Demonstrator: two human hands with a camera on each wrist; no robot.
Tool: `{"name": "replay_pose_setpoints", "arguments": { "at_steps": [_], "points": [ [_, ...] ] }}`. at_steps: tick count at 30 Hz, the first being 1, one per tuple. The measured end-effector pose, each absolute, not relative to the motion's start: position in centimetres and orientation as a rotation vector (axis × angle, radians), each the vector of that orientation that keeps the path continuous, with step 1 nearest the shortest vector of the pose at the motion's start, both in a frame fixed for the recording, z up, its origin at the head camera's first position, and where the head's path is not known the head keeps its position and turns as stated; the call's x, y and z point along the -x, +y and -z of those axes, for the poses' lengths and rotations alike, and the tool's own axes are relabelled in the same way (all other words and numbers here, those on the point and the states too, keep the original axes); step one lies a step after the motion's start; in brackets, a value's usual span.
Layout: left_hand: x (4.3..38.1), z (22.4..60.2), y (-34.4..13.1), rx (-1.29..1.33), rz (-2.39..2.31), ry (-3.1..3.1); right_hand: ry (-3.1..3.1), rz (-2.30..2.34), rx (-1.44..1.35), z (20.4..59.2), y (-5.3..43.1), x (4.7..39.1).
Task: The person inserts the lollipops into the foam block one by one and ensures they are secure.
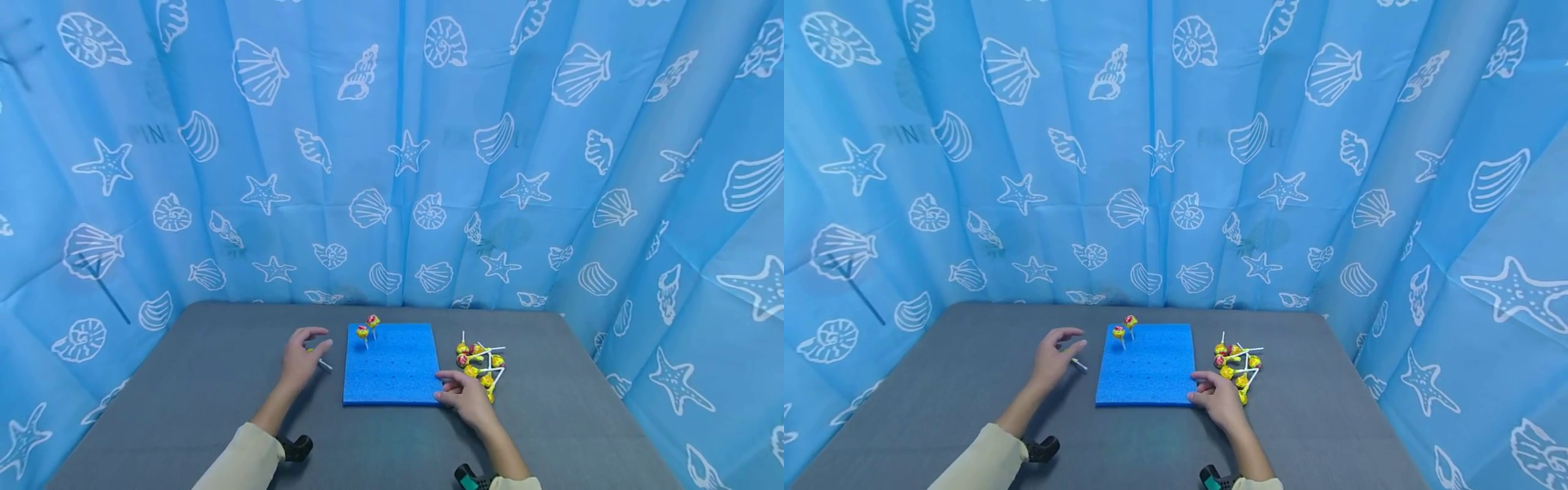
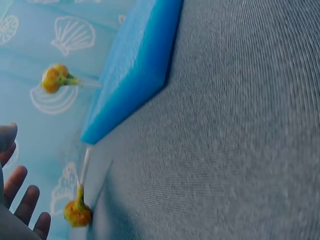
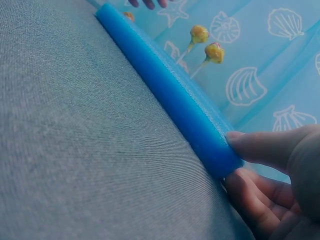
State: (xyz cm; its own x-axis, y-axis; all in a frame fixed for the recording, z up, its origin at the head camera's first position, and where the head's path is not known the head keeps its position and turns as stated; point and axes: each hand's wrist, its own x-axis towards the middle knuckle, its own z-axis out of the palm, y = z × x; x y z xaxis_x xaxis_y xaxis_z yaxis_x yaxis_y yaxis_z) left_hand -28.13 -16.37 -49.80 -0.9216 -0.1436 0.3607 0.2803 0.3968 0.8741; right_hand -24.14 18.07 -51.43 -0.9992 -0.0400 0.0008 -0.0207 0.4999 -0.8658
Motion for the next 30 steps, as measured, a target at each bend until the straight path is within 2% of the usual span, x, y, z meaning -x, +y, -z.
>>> {"name": "replay_pose_setpoints", "arguments": {
  "at_steps": [13,30],
  "points": [
    [28.4,52.0,-19.0,-0.215,1.654,-2.290,2.697,1.596,0.108,51.6,18.2,24.0],
    [28.8,52.3,-19.1,-0.270,1.497,-2.516,2.695,1.600,0.067,51.5,18.1,24.0]
  ]
}}
